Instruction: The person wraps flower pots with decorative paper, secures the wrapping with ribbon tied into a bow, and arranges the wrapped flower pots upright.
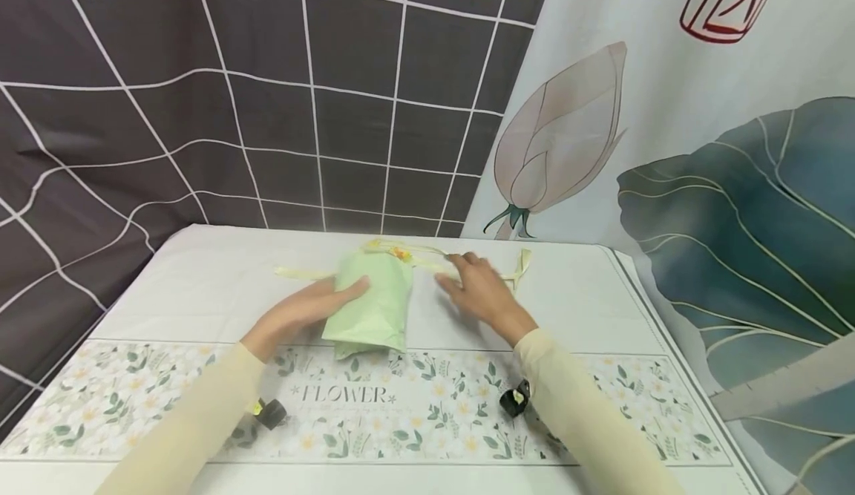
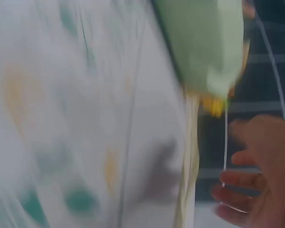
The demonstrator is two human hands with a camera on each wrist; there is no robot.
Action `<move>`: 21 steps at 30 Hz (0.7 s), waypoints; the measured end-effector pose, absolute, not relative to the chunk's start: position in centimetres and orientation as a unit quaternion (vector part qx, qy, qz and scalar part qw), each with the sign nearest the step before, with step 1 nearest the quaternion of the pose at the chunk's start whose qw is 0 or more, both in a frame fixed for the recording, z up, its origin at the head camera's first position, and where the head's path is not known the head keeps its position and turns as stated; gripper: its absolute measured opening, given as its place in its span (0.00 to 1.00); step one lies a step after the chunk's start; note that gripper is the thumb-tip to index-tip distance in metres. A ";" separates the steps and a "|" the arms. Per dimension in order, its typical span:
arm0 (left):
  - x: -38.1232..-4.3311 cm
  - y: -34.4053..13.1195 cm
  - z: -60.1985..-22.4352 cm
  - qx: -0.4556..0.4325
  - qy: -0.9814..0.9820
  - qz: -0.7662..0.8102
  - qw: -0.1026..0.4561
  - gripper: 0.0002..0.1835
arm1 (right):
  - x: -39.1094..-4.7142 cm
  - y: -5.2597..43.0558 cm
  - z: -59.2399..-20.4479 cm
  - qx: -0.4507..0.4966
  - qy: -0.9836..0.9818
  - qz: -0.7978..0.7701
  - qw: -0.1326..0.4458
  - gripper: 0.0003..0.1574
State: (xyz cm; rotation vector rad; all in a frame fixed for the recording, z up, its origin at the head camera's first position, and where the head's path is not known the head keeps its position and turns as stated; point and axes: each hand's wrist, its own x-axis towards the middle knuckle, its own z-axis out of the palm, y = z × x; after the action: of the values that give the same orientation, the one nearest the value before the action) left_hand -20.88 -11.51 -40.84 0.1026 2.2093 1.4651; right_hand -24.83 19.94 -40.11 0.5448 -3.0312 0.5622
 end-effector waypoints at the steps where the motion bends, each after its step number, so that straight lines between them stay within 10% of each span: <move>1: -21.0 -11.7 -40.7 0.040 0.814 0.528 0.238 0.40 | -24.2 19.0 -40.0 0.162 -0.961 0.225 -0.021 0.44; 5: -21.6 -11.8 -40.4 0.078 0.822 0.520 0.219 0.40 | -22.3 15.3 -39.4 0.095 -0.895 0.394 -0.185 0.59; 9: -21.7 -10.9 -41.2 0.109 0.783 0.565 0.236 0.35 | -21.7 13.2 -39.7 0.068 -0.818 0.473 -0.319 0.54; 21: -21.1 -7.7 -42.6 0.084 0.661 0.686 0.293 0.31 | -21.0 14.6 -39.6 0.046 -0.834 0.445 -0.323 0.39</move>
State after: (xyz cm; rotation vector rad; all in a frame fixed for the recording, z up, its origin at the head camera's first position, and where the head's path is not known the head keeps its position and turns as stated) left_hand -21.05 -7.74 -42.59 0.2233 1.7597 1.8284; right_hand -21.01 14.55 -39.57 0.1848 -3.3466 1.7876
